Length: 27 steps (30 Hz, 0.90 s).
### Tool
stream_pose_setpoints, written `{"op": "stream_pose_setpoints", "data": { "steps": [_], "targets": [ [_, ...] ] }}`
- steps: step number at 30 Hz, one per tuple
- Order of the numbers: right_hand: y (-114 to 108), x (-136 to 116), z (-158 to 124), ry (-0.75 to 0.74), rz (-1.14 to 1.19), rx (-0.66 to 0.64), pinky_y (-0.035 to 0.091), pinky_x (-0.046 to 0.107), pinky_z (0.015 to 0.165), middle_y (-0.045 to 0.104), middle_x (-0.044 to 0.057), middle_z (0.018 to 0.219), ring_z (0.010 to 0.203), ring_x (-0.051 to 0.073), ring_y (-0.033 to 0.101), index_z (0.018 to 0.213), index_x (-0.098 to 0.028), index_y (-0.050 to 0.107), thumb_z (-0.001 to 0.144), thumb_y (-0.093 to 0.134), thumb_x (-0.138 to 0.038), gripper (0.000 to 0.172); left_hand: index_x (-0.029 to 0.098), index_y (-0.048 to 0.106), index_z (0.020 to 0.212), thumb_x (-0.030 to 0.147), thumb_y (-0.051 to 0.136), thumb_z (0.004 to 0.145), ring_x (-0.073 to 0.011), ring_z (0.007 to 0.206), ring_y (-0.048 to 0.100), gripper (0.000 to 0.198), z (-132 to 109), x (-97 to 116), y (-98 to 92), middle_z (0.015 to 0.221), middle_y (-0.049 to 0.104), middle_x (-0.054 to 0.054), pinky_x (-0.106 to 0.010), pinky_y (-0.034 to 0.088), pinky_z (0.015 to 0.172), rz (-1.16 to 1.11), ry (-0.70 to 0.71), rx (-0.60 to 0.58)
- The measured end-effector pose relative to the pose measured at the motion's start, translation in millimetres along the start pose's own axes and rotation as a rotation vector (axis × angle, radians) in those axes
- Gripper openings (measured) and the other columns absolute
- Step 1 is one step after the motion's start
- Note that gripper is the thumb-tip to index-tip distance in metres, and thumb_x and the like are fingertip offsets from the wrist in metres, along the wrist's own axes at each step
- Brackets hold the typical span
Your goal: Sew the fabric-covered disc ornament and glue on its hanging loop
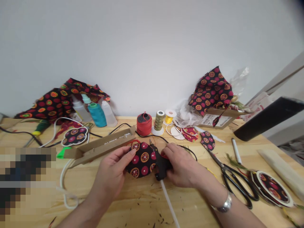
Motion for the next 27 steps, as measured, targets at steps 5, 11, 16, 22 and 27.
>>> {"op": "stream_pose_setpoints", "data": {
  "steps": [5,11,16,22,27],
  "targets": [
    [1.4,-1.8,-1.2,-0.039,0.079,0.006,0.042,0.033,0.079,0.054,0.008,0.095,0.089,0.020,0.049,0.096,-0.016,0.054,0.067,0.054,-0.016,0.029,0.015,0.071,0.082,0.022,0.075,0.063,-0.0131,0.065,0.065,0.021,0.4,-0.1,0.6,0.075,0.074,-0.003,-0.020,0.052,0.061,0.031,0.008,-0.005],
    [-46.4,5.2,-10.4,-0.128,0.228,0.375,0.041,0.031,0.089,0.054,0.009,0.109,0.101,0.018,0.050,0.106,-0.016,0.054,0.079,0.052,-0.018,0.027,0.017,0.071,0.083,0.023,0.075,0.063,-0.0128,0.063,0.065,0.021,2.0,-1.5,-0.6,0.078,0.074,-0.002,-0.019,0.052,0.058,0.050,-0.014,0.003],
    [-92.0,44.6,-39.5,0.203,-0.025,0.432,0.043,0.026,0.064,0.060,0.004,0.080,0.072,0.016,0.057,0.077,-0.019,0.061,0.084,0.048,-0.024,0.016,0.017,0.071,0.082,0.023,0.074,0.065,-0.0107,0.063,0.064,0.018,2.0,-2.1,-2.0,0.074,0.074,0.000,-0.017,0.051,0.058,0.070,-0.008,0.009],
    [-57.4,73.0,-82.6,0.440,-0.333,0.003,0.044,0.029,0.062,0.062,0.005,0.073,0.071,0.020,0.059,0.066,-0.019,0.061,0.081,0.046,-0.021,0.022,0.017,0.070,0.088,0.025,0.073,0.067,-0.0123,0.069,0.064,0.023,4.2,-6.6,-1.5,0.081,0.074,-0.002,-0.019,0.052,0.063,0.106,-0.018,-0.037],
    [-26.2,77.8,-97.6,0.451,-0.402,0.115,0.048,0.034,0.071,0.065,0.010,0.093,0.084,0.024,0.062,0.094,-0.016,0.060,0.081,0.046,-0.023,0.020,0.015,0.071,0.088,0.030,0.073,0.066,-0.0135,0.065,0.063,0.027,3.3,-9.7,0.3,0.077,0.073,-0.004,-0.021,0.051,0.058,0.142,-0.045,-0.053]
  ]
}}
Point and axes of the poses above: each hand's wrist, its own z-axis towards the middle knuckle, its own y-axis out of the palm, x = y × z, the point moved 7 cm from there along z, towards the middle knuckle
